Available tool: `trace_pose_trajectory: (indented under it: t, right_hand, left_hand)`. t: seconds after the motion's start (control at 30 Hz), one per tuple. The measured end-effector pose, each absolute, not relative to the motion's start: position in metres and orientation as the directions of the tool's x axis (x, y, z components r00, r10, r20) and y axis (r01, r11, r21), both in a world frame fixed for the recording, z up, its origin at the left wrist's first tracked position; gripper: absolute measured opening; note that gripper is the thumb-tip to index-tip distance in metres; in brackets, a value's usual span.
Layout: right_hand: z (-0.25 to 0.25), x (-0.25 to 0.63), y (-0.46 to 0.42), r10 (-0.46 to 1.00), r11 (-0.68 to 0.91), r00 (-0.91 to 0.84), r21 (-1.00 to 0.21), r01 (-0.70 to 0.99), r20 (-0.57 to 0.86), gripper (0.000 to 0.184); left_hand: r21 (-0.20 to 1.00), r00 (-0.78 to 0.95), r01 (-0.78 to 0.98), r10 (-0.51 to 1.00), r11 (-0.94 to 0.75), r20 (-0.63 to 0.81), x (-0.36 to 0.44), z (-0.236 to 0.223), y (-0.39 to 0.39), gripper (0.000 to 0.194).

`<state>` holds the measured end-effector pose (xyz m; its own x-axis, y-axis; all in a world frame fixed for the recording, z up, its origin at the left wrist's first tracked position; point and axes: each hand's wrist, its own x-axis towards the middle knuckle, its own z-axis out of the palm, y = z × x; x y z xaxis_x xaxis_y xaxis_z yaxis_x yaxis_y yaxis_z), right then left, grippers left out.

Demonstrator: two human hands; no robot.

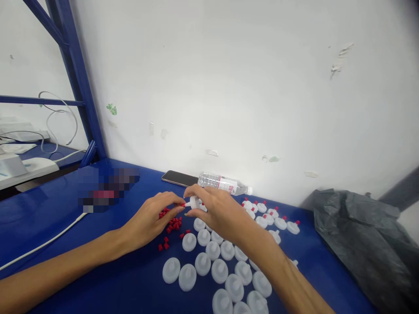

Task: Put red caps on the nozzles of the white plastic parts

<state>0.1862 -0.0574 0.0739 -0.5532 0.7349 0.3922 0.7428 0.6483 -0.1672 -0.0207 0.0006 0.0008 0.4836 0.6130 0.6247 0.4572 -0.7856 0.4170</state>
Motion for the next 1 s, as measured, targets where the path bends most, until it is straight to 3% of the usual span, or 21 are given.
trace_pose_trajectory:
  t: [0.37,0.6,0.87,1.0]
  right_hand:
    - [0.066,0.173,-0.062,0.681,0.685,-0.556,-0.145,0.714,0.477,0.022]
    - [0.070,0.168,-0.066,0.677,0.676,-0.618,-0.005,0.737,0.400,0.018]
    - [0.080,0.193,-0.055,0.805,0.490,-0.447,-0.011,0.872,0.391,0.017]
    - [0.084,0.219,-0.047,0.858,0.375,-0.318,-0.068,0.925,0.403,0.013]
  left_hand:
    - [0.453,0.511,0.435,0.628,-0.778,0.586,-0.024,0.010,-0.005,0.030]
    - [0.470,0.523,0.444,0.647,-0.763,0.555,-0.024,0.010,-0.007,0.030]
    - [0.236,0.555,0.629,0.640,-0.741,0.532,-0.031,0.010,0.013,0.023]
    - [0.233,0.508,0.705,0.706,-0.670,0.493,-0.038,0.001,0.031,0.015]
